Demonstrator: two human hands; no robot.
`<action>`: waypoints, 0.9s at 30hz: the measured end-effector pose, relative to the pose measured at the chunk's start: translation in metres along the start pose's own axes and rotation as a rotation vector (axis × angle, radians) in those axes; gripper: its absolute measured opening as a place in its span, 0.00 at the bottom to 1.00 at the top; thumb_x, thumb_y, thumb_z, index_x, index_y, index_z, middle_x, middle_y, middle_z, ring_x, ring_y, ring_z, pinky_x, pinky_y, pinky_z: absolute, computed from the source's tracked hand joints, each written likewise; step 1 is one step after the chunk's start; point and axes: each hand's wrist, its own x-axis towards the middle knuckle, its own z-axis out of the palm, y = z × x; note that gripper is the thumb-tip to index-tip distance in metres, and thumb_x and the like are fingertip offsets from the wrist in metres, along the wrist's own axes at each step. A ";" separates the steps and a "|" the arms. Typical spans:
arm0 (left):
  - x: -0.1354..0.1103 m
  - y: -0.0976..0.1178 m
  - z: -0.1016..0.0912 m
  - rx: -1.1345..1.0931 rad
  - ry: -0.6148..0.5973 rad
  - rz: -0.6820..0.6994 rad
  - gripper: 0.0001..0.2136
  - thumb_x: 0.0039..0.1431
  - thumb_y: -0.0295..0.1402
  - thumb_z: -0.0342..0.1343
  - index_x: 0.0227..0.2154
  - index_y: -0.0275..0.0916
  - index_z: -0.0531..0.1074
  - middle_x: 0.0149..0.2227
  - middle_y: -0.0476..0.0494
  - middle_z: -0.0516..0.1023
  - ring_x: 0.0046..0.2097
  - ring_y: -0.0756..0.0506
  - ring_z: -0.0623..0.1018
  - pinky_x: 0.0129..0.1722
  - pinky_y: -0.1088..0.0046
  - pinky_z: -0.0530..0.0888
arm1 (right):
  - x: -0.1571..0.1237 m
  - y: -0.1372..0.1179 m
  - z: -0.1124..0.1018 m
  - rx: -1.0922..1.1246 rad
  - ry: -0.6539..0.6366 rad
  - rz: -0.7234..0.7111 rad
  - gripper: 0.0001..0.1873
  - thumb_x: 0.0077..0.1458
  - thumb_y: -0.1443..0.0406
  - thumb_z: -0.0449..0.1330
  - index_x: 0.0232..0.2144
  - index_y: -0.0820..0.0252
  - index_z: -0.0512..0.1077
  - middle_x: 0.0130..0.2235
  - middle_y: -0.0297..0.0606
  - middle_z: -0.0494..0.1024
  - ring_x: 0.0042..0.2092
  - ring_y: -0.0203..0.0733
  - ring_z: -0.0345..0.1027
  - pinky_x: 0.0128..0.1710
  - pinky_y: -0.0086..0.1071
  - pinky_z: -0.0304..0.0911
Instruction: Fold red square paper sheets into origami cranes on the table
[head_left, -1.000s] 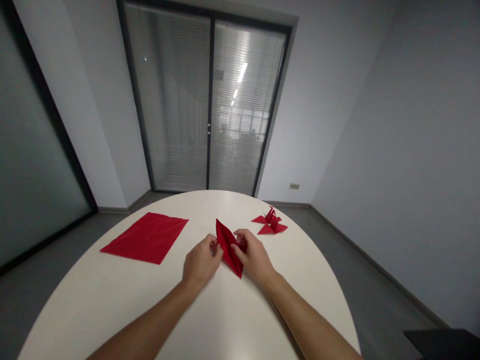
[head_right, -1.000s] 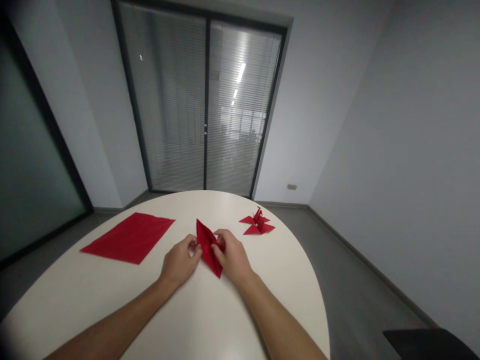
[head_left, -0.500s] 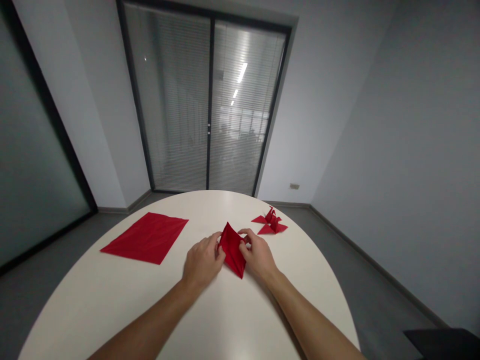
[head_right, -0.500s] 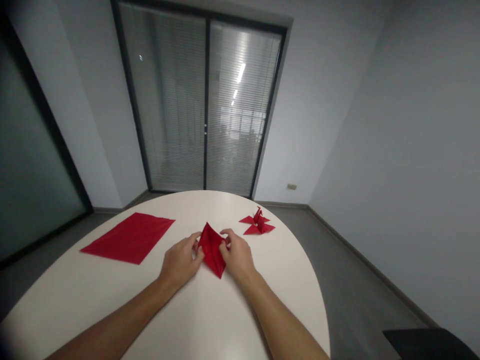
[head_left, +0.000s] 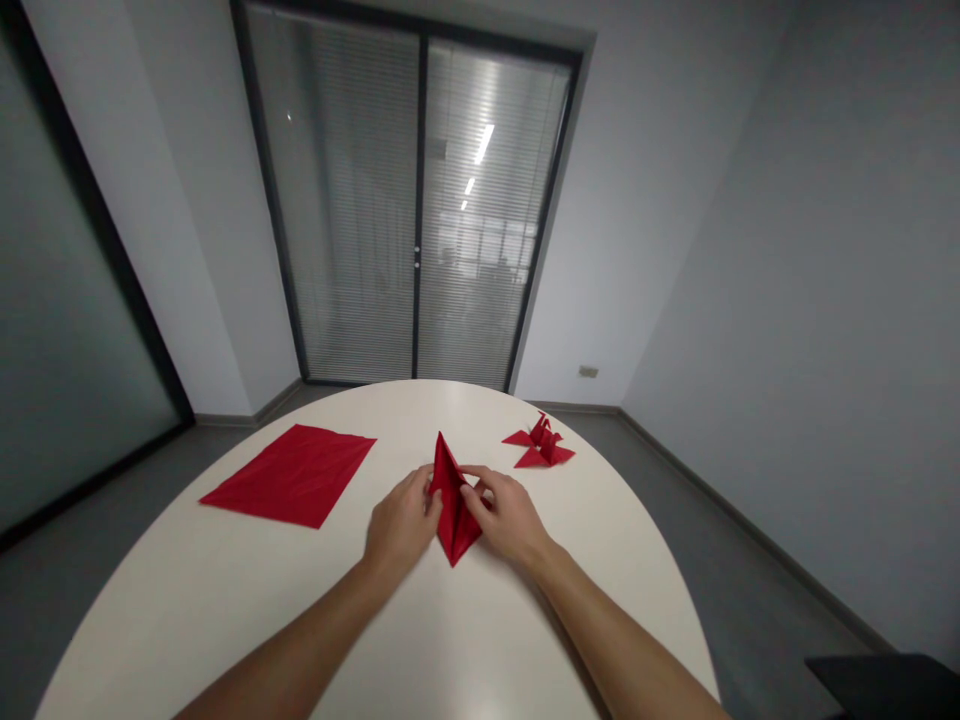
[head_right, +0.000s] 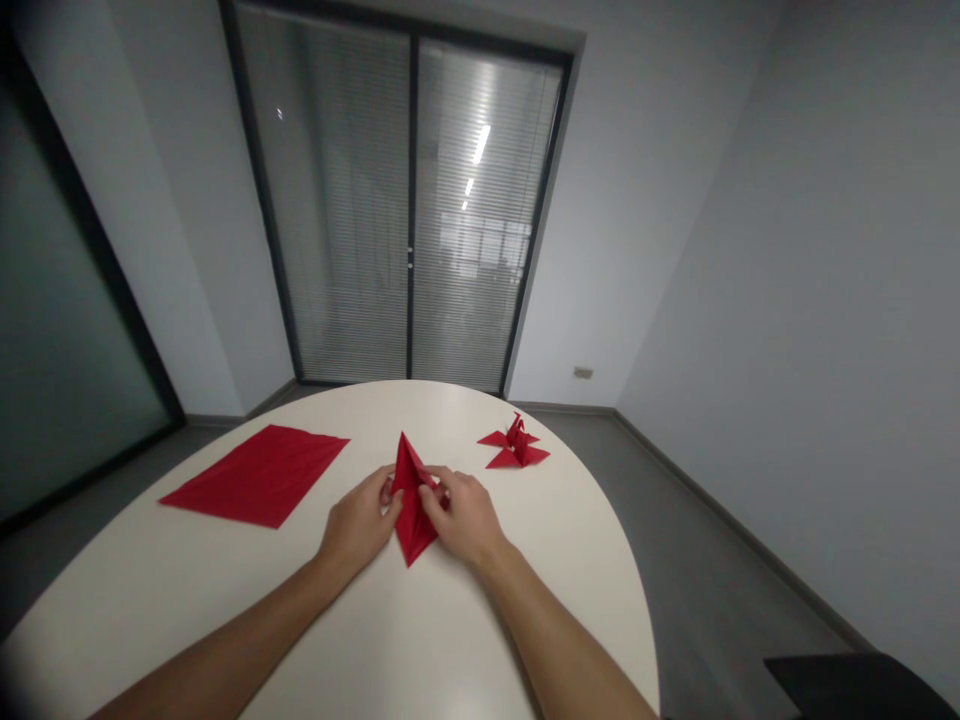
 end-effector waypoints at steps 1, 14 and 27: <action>0.001 -0.002 0.001 -0.027 0.000 -0.017 0.11 0.65 0.31 0.49 0.48 0.45 0.71 0.40 0.47 0.80 0.38 0.45 0.78 0.34 0.72 0.67 | 0.000 0.003 0.000 0.040 0.008 0.020 0.17 0.66 0.60 0.52 0.52 0.51 0.75 0.40 0.39 0.82 0.41 0.46 0.74 0.44 0.38 0.66; 0.016 -0.019 0.010 -0.586 -0.005 -0.042 0.11 0.61 0.40 0.53 0.38 0.39 0.75 0.34 0.45 0.81 0.34 0.45 0.78 0.37 0.71 0.74 | 0.011 0.050 0.011 0.609 -0.176 0.143 0.18 0.62 0.54 0.58 0.47 0.59 0.77 0.44 0.42 0.83 0.44 0.46 0.75 0.44 0.38 0.69; 0.025 -0.030 0.011 -0.800 -0.047 -0.206 0.17 0.49 0.45 0.62 0.33 0.36 0.79 0.29 0.42 0.81 0.28 0.44 0.77 0.24 0.73 0.69 | 0.013 0.062 0.010 0.812 -0.189 0.222 0.21 0.52 0.49 0.68 0.36 0.62 0.79 0.30 0.37 0.80 0.29 0.37 0.68 0.32 0.32 0.61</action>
